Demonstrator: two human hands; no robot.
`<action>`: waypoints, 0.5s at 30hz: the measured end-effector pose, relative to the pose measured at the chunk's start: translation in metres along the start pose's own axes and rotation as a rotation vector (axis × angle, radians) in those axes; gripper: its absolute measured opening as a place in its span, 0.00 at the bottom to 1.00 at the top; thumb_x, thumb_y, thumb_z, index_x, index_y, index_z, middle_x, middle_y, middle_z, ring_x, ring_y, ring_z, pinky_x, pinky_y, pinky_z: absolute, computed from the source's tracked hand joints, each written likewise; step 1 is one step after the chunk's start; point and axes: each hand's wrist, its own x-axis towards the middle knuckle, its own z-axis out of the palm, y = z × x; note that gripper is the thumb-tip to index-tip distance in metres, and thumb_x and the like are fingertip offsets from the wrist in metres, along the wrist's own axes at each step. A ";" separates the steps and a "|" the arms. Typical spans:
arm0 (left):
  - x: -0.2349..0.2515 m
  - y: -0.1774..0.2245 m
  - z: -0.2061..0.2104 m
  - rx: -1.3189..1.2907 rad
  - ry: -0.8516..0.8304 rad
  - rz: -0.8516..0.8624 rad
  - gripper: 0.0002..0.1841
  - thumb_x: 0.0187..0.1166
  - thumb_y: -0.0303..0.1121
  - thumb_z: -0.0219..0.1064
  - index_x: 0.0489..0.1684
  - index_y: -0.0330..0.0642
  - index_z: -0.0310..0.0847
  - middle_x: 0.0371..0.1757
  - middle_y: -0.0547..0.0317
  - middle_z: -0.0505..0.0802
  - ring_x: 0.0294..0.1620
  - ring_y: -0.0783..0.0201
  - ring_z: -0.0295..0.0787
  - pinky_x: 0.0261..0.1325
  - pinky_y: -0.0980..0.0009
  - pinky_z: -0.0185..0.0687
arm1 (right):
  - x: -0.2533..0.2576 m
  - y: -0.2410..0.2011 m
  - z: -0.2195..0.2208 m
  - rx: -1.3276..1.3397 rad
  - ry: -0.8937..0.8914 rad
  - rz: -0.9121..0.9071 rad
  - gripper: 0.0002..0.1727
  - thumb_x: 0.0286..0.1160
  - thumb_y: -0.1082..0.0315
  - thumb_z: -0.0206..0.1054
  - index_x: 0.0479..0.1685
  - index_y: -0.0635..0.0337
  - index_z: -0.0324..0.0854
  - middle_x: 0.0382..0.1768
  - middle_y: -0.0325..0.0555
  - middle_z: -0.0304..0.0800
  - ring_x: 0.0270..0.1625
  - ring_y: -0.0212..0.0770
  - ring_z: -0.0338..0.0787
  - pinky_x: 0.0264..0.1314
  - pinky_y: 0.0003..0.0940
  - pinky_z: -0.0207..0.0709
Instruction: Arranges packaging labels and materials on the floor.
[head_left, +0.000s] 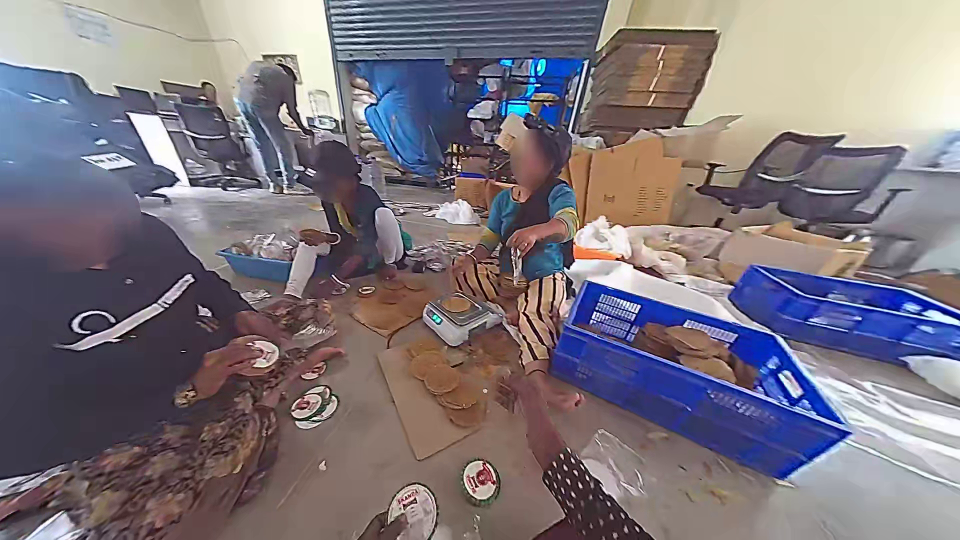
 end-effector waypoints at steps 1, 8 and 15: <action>0.000 0.000 -0.001 -0.008 -0.004 0.011 0.17 0.83 0.23 0.63 0.67 0.24 0.74 0.53 0.37 0.89 0.45 0.54 0.91 0.48 0.57 0.91 | 0.001 -0.008 0.003 0.057 0.044 -0.009 0.18 0.91 0.66 0.54 0.69 0.70 0.72 0.52 0.57 0.90 0.46 0.44 0.92 0.46 0.38 0.86; 0.007 -0.010 -0.008 -0.055 -0.005 0.036 0.18 0.83 0.22 0.62 0.69 0.27 0.72 0.50 0.36 0.89 0.38 0.54 0.91 0.40 0.59 0.90 | 0.002 0.008 -0.014 0.231 0.182 0.004 0.16 0.90 0.66 0.57 0.66 0.70 0.74 0.47 0.58 0.91 0.42 0.45 0.94 0.43 0.37 0.89; 0.012 -0.013 -0.006 -0.041 0.000 0.034 0.24 0.80 0.18 0.63 0.76 0.28 0.67 0.56 0.33 0.87 0.39 0.53 0.90 0.40 0.58 0.89 | 0.009 0.007 -0.025 0.237 0.206 -0.007 0.16 0.91 0.65 0.55 0.65 0.69 0.74 0.46 0.56 0.91 0.42 0.43 0.93 0.43 0.36 0.87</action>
